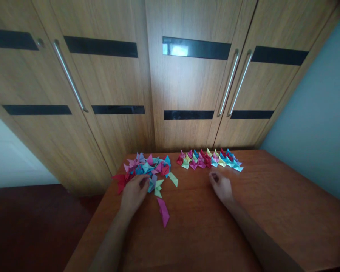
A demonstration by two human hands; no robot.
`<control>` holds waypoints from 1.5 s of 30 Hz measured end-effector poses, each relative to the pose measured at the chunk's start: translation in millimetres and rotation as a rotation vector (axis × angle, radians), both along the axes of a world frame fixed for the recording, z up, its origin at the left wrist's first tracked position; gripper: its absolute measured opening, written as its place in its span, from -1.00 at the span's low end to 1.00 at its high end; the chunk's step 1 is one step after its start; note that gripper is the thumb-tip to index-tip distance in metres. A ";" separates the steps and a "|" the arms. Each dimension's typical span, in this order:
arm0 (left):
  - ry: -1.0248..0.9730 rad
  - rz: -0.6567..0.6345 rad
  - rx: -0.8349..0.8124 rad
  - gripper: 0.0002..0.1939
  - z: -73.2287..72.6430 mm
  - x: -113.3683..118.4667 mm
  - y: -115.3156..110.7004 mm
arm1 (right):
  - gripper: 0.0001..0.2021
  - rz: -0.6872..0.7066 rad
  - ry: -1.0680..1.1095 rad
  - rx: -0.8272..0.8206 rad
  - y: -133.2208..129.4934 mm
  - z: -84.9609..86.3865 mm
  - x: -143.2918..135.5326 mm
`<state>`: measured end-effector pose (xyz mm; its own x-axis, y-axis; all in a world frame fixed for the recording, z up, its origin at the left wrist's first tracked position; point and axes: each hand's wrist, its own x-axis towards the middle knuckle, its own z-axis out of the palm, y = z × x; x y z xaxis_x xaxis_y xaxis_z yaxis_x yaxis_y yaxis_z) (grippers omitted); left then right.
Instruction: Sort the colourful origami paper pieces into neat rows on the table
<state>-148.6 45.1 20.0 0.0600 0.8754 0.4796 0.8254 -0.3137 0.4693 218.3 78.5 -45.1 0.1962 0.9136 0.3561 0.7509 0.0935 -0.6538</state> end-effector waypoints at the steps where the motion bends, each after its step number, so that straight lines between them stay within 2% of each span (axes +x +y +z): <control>1: 0.017 -0.024 -0.016 -0.80 -1.3 3.1 -1.2 | -0.73 0.029 -0.016 -0.005 1.1 0.0 -4.4; 5: 0.083 -0.102 -0.012 -0.78 -4.6 22.1 -6.4 | -0.75 0.065 -0.018 0.011 1.6 0.1 -4.9; 8: 0.162 -0.133 0.039 -0.68 -6.7 31.1 -7.4 | -0.74 0.058 0.008 0.025 -1.0 -0.3 -2.3; 11: 0.244 -0.133 0.015 -0.59 -9.2 33.2 -6.7 | -0.77 0.067 0.003 0.012 -3.1 -0.3 -4.2; 15: 0.274 -0.163 -0.034 -0.65 -11.2 32.1 -5.8 | -0.81 0.086 -0.043 0.004 -5.4 1.3 -8.1; 21: 0.125 -0.206 0.028 -0.80 -11.0 31.0 -4.2 | -0.84 0.119 -0.157 -0.032 -11.4 6.4 -11.6; 25: 0.013 -0.139 0.049 -0.86 -7.4 30.6 -5.8 | -0.85 0.123 -0.160 -0.039 -13.4 8.9 -12.9; 30: -0.232 -0.045 -0.030 -0.86 0.2 34.9 -10.2 | -0.85 0.147 -0.113 -0.024 -14.6 11.2 -12.7; 32: -0.384 -0.062 -0.071 -0.84 0.8 41.0 -12.1 | -0.84 0.190 -0.041 -0.008 -17.0 12.5 -13.1; 36: -0.613 -0.216 -0.193 -0.86 -6.2 61.1 -17.5 | -0.79 0.361 0.182 -0.018 -27.8 16.7 -21.1; 38: -0.587 -0.288 -0.231 -0.89 -12.1 72.5 -21.0 | -0.78 0.468 0.275 -0.057 -35.6 19.8 -29.7; 41: -0.489 -0.329 -0.218 -0.90 -18.7 86.7 -25.9 | -0.78 0.621 0.327 -0.144 -47.9 25.7 -45.2; 45: -0.429 -0.340 -0.195 -0.91 -18.9 97.5 -31.4 | -0.82 0.688 0.283 -0.186 -58.6 32.2 -59.7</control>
<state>-51.2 13.7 1.1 0.1886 0.9156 0.3552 0.4165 -0.4021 0.8154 158.7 19.9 -13.0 -0.3776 0.9029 0.2053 0.3649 0.3488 -0.8632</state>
